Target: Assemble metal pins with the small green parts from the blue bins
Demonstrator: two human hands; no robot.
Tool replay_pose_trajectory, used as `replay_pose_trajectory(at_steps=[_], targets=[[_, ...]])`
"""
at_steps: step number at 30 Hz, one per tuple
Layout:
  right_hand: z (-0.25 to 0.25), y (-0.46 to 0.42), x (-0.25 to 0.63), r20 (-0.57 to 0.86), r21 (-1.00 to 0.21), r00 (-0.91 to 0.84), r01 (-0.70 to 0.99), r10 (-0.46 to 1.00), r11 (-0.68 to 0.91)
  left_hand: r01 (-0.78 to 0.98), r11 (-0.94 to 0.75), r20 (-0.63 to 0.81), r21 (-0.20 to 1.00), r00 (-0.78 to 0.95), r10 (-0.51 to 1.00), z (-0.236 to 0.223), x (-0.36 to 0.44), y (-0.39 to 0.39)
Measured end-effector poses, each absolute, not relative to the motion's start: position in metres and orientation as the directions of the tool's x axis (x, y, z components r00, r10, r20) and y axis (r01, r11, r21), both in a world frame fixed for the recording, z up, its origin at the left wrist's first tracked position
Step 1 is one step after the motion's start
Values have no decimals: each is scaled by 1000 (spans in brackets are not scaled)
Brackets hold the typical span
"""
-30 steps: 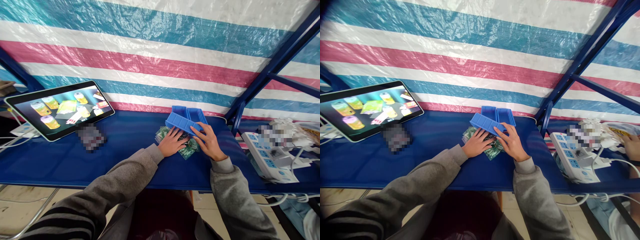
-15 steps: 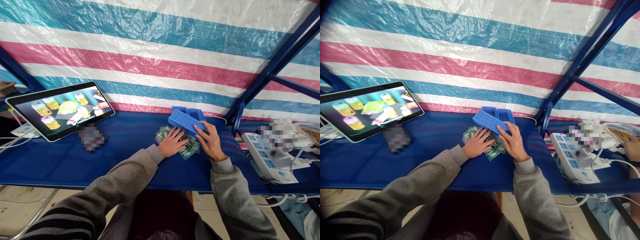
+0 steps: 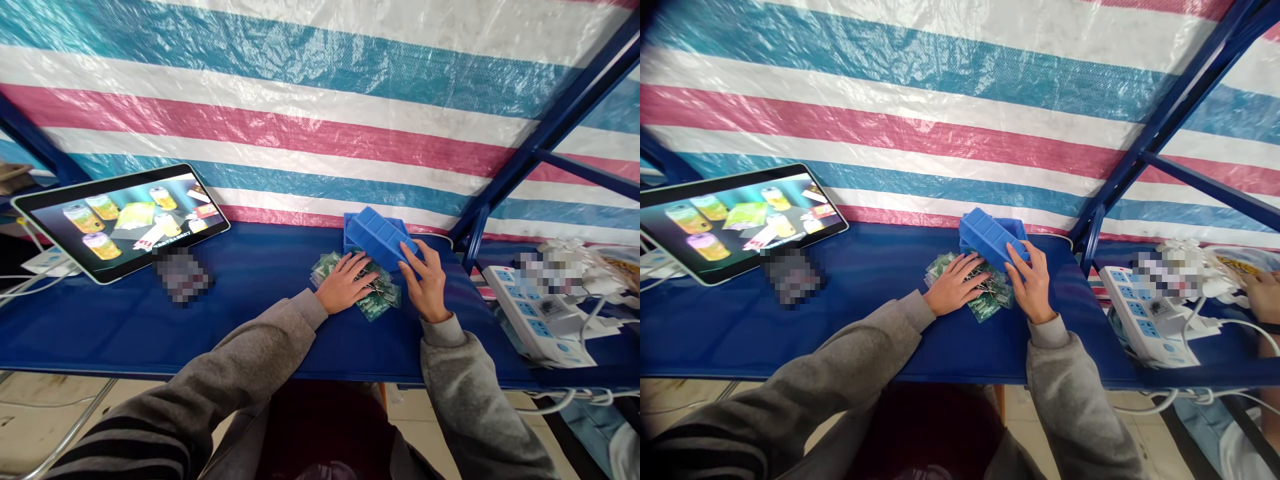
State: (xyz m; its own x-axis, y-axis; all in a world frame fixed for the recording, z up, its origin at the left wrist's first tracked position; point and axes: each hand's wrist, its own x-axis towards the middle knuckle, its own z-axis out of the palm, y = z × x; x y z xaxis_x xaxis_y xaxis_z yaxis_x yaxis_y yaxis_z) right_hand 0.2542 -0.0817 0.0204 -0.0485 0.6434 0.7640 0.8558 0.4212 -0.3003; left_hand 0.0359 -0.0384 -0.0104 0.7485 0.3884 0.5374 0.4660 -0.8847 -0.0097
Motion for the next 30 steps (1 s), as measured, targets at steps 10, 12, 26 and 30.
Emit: replay_pose_trajectory(at_steps=[10,12,26,30], targets=[[27,-75,227,567,-773,323,528,758,353,477,-878,625,32,676,390,6,39,-41],[31,-72,218,493,-848,360,403,792,345,493,-869,649,38,649,396,9,40,-40],[42,-54,211,543,-803,222,418,810,424,758,-646,757,92,368,540,38,-27,17],[30,-43,237,639,-682,219,605,737,412,772,-634,601,36,490,631,34,-50,48]])
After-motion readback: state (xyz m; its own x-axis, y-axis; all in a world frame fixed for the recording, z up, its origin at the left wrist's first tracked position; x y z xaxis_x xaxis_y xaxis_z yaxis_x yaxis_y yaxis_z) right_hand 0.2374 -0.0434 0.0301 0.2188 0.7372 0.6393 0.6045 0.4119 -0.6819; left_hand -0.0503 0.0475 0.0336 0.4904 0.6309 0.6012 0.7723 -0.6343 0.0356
